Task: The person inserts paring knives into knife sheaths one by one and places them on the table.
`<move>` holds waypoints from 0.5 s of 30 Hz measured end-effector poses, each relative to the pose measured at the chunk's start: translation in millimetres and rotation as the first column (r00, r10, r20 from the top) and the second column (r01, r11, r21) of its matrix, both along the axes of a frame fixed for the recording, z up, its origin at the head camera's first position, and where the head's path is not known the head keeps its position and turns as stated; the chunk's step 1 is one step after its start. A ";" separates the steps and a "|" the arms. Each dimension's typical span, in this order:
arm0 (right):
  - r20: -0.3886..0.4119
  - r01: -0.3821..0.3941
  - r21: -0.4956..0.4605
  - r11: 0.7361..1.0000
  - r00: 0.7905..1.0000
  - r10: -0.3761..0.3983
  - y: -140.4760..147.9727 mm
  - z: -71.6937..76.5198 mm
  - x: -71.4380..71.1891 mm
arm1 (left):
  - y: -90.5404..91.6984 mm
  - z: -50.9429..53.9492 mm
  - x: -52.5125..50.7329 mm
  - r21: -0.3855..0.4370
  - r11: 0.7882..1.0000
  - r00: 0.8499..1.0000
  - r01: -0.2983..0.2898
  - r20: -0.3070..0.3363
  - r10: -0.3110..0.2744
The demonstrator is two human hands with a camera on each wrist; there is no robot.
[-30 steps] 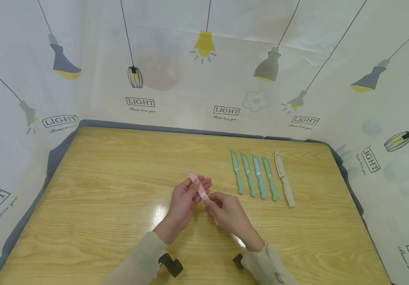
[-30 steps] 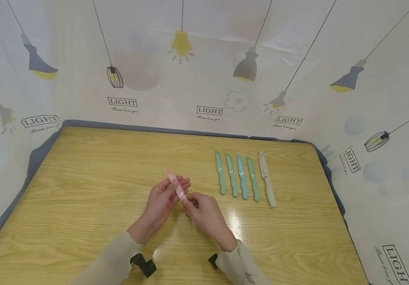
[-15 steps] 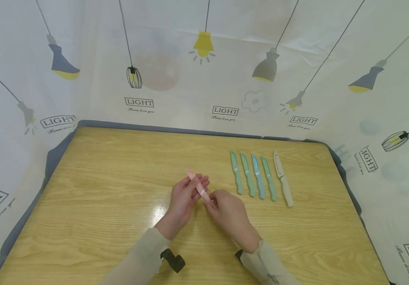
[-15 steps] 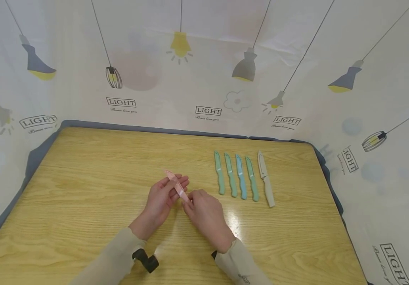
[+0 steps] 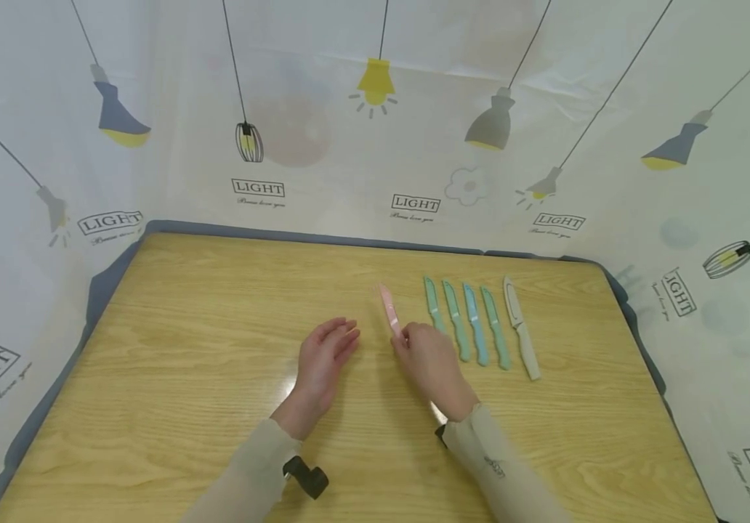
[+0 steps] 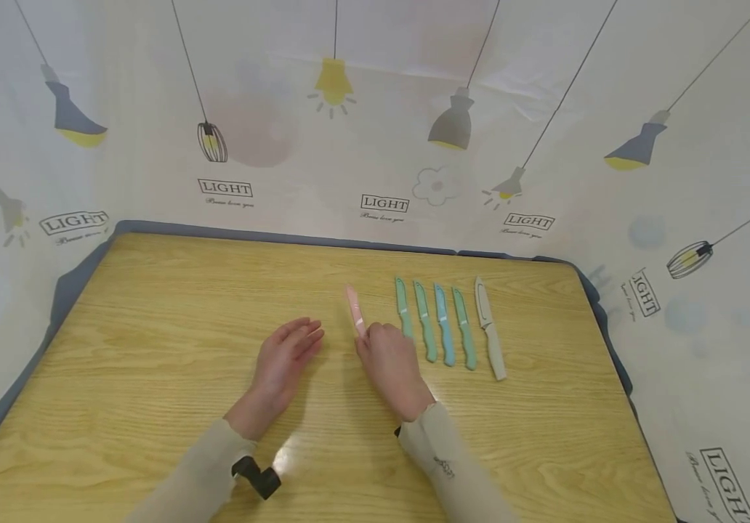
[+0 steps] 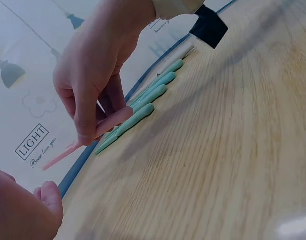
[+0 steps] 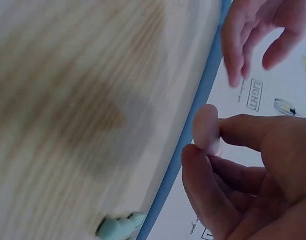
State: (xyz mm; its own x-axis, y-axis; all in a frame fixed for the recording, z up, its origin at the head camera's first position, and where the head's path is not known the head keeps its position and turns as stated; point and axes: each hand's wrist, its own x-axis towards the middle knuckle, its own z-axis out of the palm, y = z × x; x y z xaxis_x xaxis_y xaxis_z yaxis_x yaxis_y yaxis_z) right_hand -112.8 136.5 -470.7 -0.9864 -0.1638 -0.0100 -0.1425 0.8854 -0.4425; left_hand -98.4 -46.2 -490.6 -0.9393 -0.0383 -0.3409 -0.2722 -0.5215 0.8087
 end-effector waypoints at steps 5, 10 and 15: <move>-0.068 -0.020 0.065 0.998 0.997 0.024 7.0 -1.3 -15.0 | -4.7 2.2 1.6 -0.004 1.000 1.000 -0.012 0.008 0.012; -0.106 -0.037 0.113 0.993 0.993 0.049 9.9 -5.2 -25.4 | -4.4 2.0 4.2 -0.014 1.000 1.000 0.006 0.018 -0.006; -0.110 -0.032 0.159 0.987 0.993 0.050 9.4 -11.2 -32.5 | -3.8 1.6 6.0 -0.019 1.000 1.000 0.008 0.022 -0.008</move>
State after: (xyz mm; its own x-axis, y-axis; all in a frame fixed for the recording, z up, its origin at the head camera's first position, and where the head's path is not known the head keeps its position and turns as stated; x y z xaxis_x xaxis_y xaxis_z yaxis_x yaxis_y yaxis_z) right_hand -145.3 145.9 -481.9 -0.9752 -0.2091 0.0729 -0.2212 0.9348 -0.2780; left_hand -92.5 -50.0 -489.0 -0.9319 -0.0372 -0.3609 -0.2944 -0.5041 0.8120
